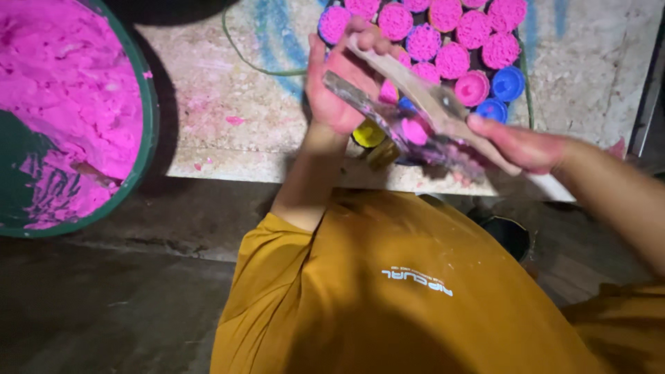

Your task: The person scoops pink paste from a green bucket and fills small plastic cups arranged in a tray using a handheld metal scoop. The person repeatedly loads the scoop and deposits paste into each cup, working across the tray.

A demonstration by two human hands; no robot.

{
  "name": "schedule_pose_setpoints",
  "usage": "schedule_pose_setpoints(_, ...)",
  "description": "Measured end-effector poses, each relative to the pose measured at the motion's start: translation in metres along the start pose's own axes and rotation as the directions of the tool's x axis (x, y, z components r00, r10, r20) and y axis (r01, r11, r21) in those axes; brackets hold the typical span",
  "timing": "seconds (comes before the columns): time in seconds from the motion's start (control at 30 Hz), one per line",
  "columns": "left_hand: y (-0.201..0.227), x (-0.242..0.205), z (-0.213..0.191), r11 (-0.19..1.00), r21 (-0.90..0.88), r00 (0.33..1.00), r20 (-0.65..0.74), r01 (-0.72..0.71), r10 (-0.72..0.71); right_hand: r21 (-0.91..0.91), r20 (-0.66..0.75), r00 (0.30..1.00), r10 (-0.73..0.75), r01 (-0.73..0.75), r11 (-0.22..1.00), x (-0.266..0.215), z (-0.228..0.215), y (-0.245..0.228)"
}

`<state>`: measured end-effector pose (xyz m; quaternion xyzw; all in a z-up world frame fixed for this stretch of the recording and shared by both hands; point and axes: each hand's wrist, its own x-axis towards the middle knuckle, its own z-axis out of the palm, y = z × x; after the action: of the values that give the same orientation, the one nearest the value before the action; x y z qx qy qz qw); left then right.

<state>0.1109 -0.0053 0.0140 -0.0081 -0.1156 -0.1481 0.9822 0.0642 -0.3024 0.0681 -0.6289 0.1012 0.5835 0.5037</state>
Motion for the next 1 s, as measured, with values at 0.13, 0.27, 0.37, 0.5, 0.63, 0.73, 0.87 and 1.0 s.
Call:
schedule_pose_setpoints(0.13, 0.005, 0.006, -0.02, 0.987, 0.001, 0.985, -0.056, -0.163, 0.163, -0.313, -0.109, 0.994, -0.02, -0.015, 0.95, 0.003, 0.005, -0.031)
schedule_pose_setpoints(0.27, 0.016, -0.002, -0.047, 0.98, -0.006, 0.979, -0.028, -0.2, 0.2, -0.505, -0.221, 0.971, -0.094, -0.031, 0.863, 0.015, 0.024, -0.041)
schedule_pose_setpoints(0.37, 0.015, -0.009, -0.061, 0.978, -0.054, 0.977, -0.086, -0.202, 0.197, -0.573, -0.235, 0.964, -0.125, -0.034, 0.819, 0.017, 0.033, -0.043)
schedule_pose_setpoints(0.5, 0.012, -0.005, -0.069, 0.973, -0.066, 0.975, -0.034, -0.221, 0.219, -0.632, -0.327, 0.929, -0.171, -0.08, 0.771, 0.014, 0.035, -0.049)
schedule_pose_setpoints(0.63, 0.022, 0.004, -0.071, 0.978, -0.011, 0.978, 0.033, -0.207, 0.207, -0.674, -0.352, 0.883, -0.311, -0.009, 0.738, 0.022, 0.04, -0.048)
schedule_pose_setpoints(0.73, 0.034, 0.004, -0.068, 0.98, 0.021, 0.98, 0.019, -0.197, 0.196, -0.671, -0.303, 0.884, -0.355, 0.066, 0.738, 0.031, 0.048, -0.042)
schedule_pose_setpoints(0.87, 0.032, -0.006, -0.067, 0.978, 0.04, 0.978, -0.041, -0.203, 0.204, -0.636, -0.285, 0.895, -0.343, 0.091, 0.766, 0.032, 0.049, -0.034)
schedule_pose_setpoints(1.0, 0.013, -0.003, -0.073, 0.974, 0.007, 0.968, -0.108, -0.226, 0.226, -0.655, -0.334, 0.912, -0.239, -0.043, 0.754, 0.023, 0.035, -0.039)
